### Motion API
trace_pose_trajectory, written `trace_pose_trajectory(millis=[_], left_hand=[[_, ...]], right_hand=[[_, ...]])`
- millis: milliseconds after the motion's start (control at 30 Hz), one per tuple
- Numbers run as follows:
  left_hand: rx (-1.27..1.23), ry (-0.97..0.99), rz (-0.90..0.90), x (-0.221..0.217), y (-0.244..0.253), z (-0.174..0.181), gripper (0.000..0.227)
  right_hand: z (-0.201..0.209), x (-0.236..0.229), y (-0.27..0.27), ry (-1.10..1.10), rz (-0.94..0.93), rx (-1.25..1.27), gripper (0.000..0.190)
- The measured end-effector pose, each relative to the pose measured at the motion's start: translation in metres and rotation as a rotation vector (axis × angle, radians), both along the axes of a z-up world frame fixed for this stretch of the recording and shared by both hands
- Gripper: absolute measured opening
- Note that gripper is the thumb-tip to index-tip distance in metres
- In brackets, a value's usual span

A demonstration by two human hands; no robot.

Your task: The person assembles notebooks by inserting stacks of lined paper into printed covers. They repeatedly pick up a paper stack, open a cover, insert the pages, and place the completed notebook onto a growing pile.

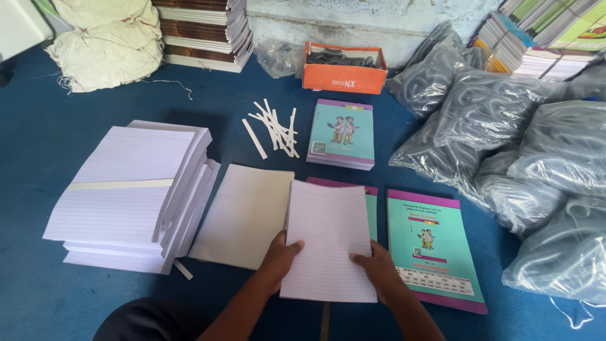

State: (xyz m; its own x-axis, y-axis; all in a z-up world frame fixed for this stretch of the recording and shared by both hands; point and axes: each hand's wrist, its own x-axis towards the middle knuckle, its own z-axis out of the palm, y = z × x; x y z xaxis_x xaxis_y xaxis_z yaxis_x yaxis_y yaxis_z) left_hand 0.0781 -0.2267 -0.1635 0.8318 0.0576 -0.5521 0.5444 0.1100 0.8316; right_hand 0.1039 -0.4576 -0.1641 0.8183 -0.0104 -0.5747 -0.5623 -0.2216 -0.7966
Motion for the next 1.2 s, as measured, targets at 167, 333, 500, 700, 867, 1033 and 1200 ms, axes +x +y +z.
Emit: trace_pose_trajectory(millis=[167, 333, 500, 700, 867, 1033, 1200], left_hand=[[0.156, -0.209, 0.089, 0.002, -0.008, -0.031, 0.058], [0.381, -0.275, 0.081, 0.007, -0.013, -0.054, 0.059], [0.418, -0.239, 0.041, 0.007, -0.016, -0.050, 0.061], [0.229, -0.233, 0.035, 0.000, -0.010, -0.030, 0.059], [-0.027, -0.179, 0.068, -0.002, -0.005, -0.008, 0.067], [-0.218, -0.010, 0.056, -0.004, 0.008, 0.013, 0.083], [-0.036, -0.034, -0.034, -0.006, 0.008, 0.014, 0.085]], right_hand=[[-0.001, 0.001, 0.008, -0.088, 0.019, -0.178, 0.073], [-0.003, 0.004, 0.012, -0.135, 0.130, -0.382, 0.071], [-0.009, 0.009, 0.010, -0.155, 0.180, -0.418, 0.071], [-0.013, 0.004, 0.005, -0.221, 0.097, -0.214, 0.071], [-0.003, -0.004, 0.009, -0.172, 0.006, -0.192, 0.073], [0.005, -0.010, 0.015, -0.217, 0.004, -0.133, 0.073], [0.002, -0.013, 0.015, -0.230, -0.007, -0.156, 0.075]])
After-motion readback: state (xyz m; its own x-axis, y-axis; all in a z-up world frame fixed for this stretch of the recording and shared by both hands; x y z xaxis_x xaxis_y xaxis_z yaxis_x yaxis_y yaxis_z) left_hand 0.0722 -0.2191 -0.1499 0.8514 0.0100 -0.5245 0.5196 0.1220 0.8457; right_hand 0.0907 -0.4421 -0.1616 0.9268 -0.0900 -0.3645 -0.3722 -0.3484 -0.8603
